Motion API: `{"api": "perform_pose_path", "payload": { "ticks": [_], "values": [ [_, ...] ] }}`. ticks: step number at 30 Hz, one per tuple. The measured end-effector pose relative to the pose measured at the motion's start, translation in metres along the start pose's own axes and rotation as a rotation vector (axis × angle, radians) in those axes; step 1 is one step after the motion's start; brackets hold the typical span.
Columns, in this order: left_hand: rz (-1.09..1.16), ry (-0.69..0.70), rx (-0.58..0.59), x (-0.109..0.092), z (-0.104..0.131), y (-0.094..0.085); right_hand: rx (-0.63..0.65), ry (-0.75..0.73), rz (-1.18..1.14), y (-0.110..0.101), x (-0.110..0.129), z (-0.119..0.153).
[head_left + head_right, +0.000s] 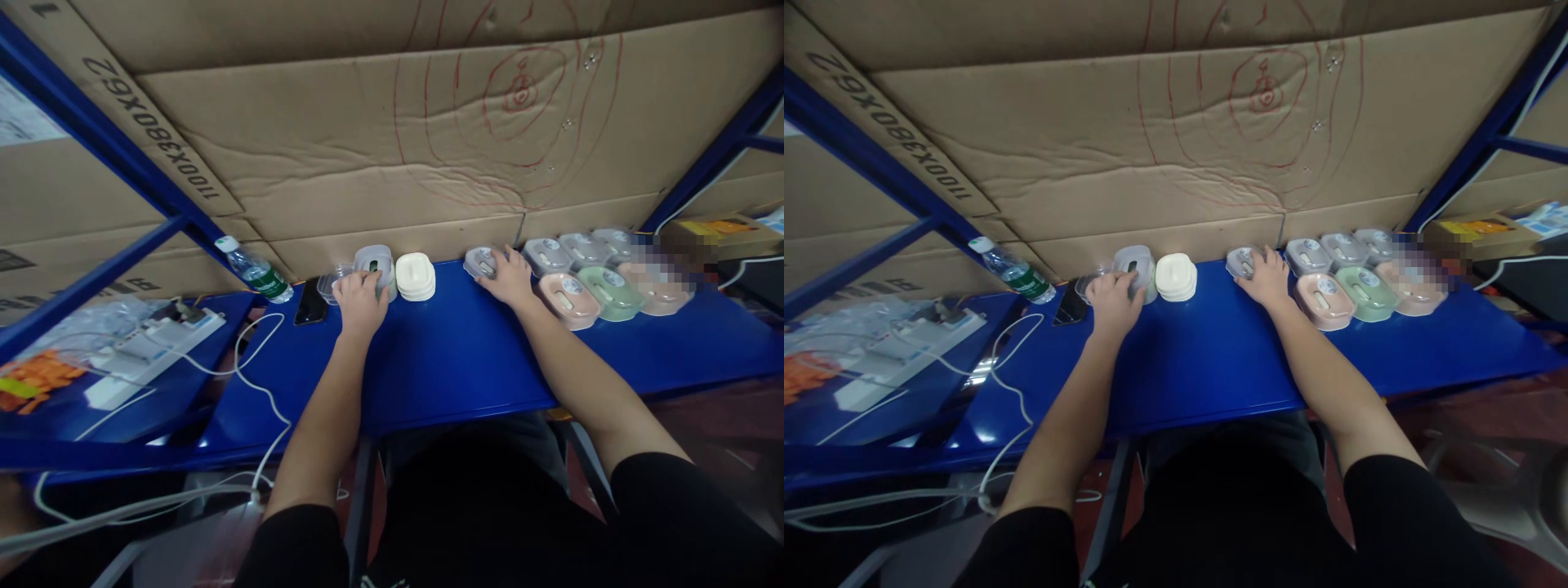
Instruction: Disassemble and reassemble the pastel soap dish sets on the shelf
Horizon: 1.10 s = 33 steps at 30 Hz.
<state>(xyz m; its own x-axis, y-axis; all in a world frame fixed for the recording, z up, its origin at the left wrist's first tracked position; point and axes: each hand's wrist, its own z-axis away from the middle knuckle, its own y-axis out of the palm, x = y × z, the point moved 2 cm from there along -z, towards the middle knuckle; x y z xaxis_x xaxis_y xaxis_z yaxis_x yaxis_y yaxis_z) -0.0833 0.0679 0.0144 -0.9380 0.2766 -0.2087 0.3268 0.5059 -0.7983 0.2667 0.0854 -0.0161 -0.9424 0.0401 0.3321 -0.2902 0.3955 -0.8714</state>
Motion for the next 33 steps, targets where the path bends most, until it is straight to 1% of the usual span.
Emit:
{"api": "perform_pose_path", "payload": {
  "ticks": [4,6,9,12,14,16,18,20,22,25,29,33],
  "values": [
    [0.065,0.015,-0.039,-0.007,0.000,-0.004,0.034,-0.031,-0.020,-0.001,0.002,0.000],
    [0.108,0.061,-0.068,-0.014,0.002,-0.005,0.037,-0.048,-0.066,-0.001,0.004,-0.001],
    [0.169,0.165,-0.093,-0.028,0.007,-0.004,0.046,-0.056,-0.175,0.001,0.006,-0.003],
    [0.208,0.272,-0.085,-0.042,0.013,-0.004,0.051,-0.071,-0.317,0.003,0.006,-0.007],
    [0.215,0.312,-0.065,-0.048,0.015,-0.004,0.020,-0.098,-0.414,0.002,0.005,-0.009],
    [0.219,0.331,-0.047,-0.051,0.017,-0.004,-0.020,-0.145,-0.490,-0.001,0.006,-0.008],
    [0.220,0.338,-0.033,-0.050,0.017,-0.003,-0.024,-0.232,-0.534,-0.005,0.008,-0.006],
    [0.221,0.337,-0.014,-0.049,0.017,-0.001,0.020,-0.357,-0.555,-0.008,0.011,-0.004],
    [0.223,0.332,-0.001,-0.048,0.016,0.001,0.095,-0.471,-0.568,-0.011,0.014,-0.002],
    [0.234,0.340,0.004,-0.049,0.017,0.002,0.208,-0.564,-0.615,-0.014,0.017,0.001],
    [0.232,0.358,0.039,-0.050,0.018,0.004,0.326,-0.567,-0.704,-0.015,0.017,0.001],
    [0.229,0.387,0.119,-0.051,0.019,0.007,0.489,-0.531,-0.820,-0.013,0.020,0.003]
  ]
}}
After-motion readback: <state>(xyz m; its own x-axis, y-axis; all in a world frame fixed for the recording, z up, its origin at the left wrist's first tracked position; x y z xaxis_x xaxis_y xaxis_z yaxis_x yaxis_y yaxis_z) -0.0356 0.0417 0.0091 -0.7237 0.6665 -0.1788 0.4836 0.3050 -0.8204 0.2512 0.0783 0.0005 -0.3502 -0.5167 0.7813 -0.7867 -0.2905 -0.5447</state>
